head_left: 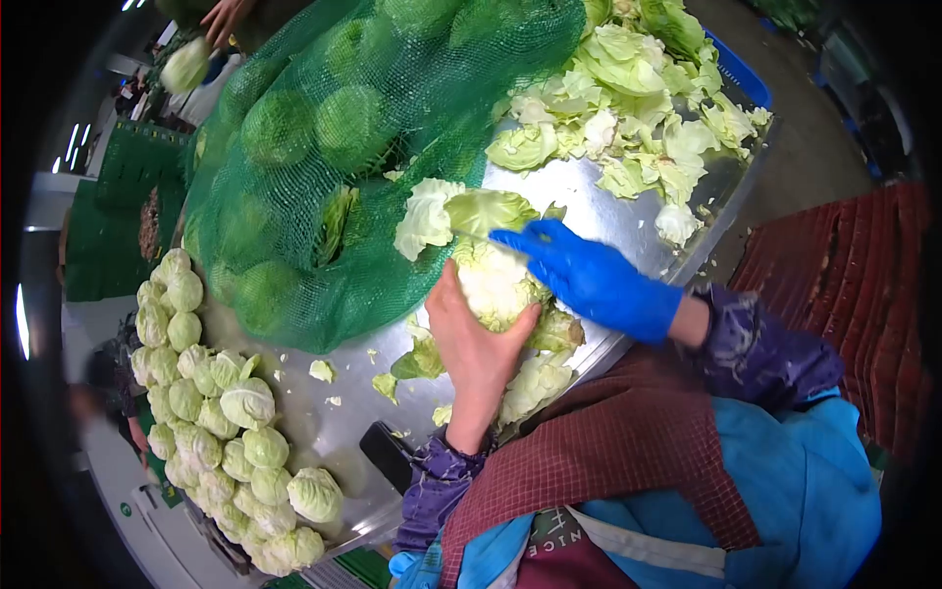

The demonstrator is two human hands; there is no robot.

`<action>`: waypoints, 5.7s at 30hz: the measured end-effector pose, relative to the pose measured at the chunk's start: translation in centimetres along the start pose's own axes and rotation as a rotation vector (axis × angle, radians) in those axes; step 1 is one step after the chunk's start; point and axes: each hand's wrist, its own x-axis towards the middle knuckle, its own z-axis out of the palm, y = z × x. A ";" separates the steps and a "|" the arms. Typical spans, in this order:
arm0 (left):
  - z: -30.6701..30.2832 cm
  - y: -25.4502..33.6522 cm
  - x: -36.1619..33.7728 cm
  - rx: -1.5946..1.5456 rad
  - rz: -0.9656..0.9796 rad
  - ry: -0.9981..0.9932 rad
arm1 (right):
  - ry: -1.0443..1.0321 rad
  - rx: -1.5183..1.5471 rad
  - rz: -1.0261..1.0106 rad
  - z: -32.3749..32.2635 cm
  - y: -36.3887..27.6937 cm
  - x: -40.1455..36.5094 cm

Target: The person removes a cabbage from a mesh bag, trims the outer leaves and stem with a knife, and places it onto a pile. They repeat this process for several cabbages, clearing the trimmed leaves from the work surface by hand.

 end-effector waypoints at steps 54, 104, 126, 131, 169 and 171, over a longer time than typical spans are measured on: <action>-2.4 -5.2 -2.0 -0.678 -0.504 -0.066 | 0.090 0.608 0.458 3.0 4.8 -2.5; 0.6 0.0 -2.3 0.046 -0.110 0.058 | -0.040 -0.326 0.079 0.8 0.2 -0.2; -2.9 -2.2 -6.1 -0.820 -0.717 0.007 | -0.038 -0.112 -0.212 1.4 1.5 3.6; -2.1 -4.7 -6.7 -1.743 -1.003 -0.250 | -0.275 0.164 -0.027 4.5 1.5 0.6; 0.7 -2.6 1.1 0.042 -0.129 0.086 | -0.158 -0.005 -0.023 2.3 5.5 9.0; 1.0 -2.5 -0.5 0.081 -0.041 0.100 | -0.110 0.187 0.146 3.9 9.4 8.9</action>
